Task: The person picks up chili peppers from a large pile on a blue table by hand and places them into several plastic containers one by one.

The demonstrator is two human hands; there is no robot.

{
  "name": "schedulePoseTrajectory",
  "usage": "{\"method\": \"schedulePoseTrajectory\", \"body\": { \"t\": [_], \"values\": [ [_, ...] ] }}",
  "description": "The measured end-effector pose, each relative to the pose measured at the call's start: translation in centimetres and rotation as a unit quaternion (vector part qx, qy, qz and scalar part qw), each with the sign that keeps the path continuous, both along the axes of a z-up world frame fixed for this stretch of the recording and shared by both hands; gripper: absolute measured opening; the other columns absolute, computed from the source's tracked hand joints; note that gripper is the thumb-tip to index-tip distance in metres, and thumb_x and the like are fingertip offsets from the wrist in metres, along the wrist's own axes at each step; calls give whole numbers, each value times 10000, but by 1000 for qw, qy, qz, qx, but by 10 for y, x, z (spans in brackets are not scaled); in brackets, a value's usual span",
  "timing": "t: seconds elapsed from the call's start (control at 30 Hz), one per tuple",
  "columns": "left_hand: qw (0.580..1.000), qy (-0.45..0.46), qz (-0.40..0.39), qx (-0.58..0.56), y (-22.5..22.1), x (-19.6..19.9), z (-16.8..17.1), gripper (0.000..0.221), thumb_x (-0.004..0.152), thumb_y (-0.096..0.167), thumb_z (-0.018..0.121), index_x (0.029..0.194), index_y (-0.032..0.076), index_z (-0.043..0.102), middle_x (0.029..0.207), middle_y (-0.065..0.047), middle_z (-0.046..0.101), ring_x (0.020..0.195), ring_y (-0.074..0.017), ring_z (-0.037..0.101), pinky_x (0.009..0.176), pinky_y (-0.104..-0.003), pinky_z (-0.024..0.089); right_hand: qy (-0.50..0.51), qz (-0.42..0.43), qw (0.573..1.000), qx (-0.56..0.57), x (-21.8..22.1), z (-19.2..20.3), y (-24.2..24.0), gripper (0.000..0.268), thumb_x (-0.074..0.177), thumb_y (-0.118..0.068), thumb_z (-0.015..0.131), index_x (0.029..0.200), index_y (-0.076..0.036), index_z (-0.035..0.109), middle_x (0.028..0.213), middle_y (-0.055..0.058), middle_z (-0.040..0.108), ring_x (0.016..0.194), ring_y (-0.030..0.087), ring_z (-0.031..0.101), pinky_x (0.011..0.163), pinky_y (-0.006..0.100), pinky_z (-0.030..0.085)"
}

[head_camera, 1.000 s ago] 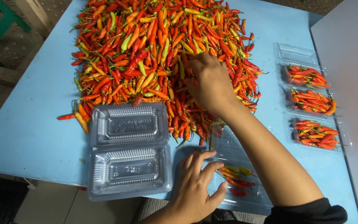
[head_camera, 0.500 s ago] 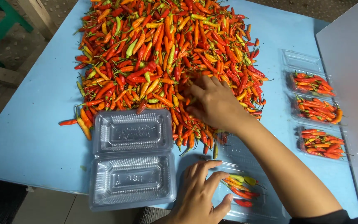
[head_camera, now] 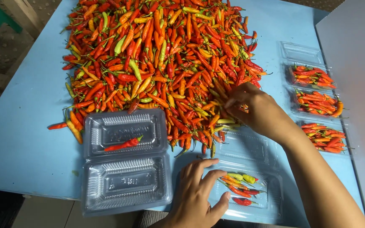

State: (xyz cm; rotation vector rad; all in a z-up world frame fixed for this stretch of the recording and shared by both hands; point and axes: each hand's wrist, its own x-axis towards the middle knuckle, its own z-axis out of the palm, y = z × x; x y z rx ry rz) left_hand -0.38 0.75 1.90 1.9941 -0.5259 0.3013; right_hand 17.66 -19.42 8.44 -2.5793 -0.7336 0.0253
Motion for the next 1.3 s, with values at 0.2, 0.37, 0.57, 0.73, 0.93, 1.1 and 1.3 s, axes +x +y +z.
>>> {"method": "schedulePoseTrajectory", "body": {
  "t": [0.2,0.37,0.57,0.73,0.93,1.1,1.3],
  "values": [
    [1000,25,16,7,0,-1,2,419,893,331,603,1227,83,652,1349,-180,546,1215,-358,556,1008,-486,413,3,-113,992,-50,2,-4,-18,153,883,-139,709,1029,-140,753,939,71,734,732,224,728,670,386,534],
    [999,26,22,10,-2,0,2,413,895,320,608,1228,80,651,1365,-174,536,1221,-355,549,1023,-490,413,24,-104,994,1,-11,-11,-10,105,863,-98,701,944,-133,757,895,36,755,701,190,713,672,343,537],
    [999,16,31,3,-3,-2,1,394,867,277,636,1205,75,639,1342,-181,546,1191,-358,557,1019,-489,414,-6,33,993,109,-32,-6,51,182,834,-8,709,958,-136,746,923,35,703,771,206,696,729,335,542],
    [999,18,36,4,-3,-2,-2,394,855,269,655,1202,84,638,1276,-177,546,1125,-368,561,981,-473,431,-5,157,978,137,-43,-4,120,117,875,-61,681,975,-99,727,958,73,686,790,279,719,739,397,540],
    [999,7,39,19,-4,-4,-13,404,850,292,658,1136,10,610,1206,-265,544,1165,-459,518,1013,-511,417,-59,170,980,82,-43,-24,163,192,905,-291,738,1011,-131,740,931,60,631,916,283,655,799,465,446],
    [999,14,39,12,-5,-8,-21,378,889,329,631,1070,-1,600,1188,-287,548,1165,-486,511,1002,-538,410,-68,176,980,58,-47,-28,169,116,914,-265,725,916,-150,733,838,14,620,873,246,635,786,450,390],
    [999,6,24,-21,-2,-3,-4,375,871,230,649,1185,27,614,1276,-211,533,1133,-404,536,997,-516,418,-117,137,978,108,-34,-10,122,69,975,-184,682,986,-117,672,972,31,669,857,256,672,755,431,410]
  ]
}}
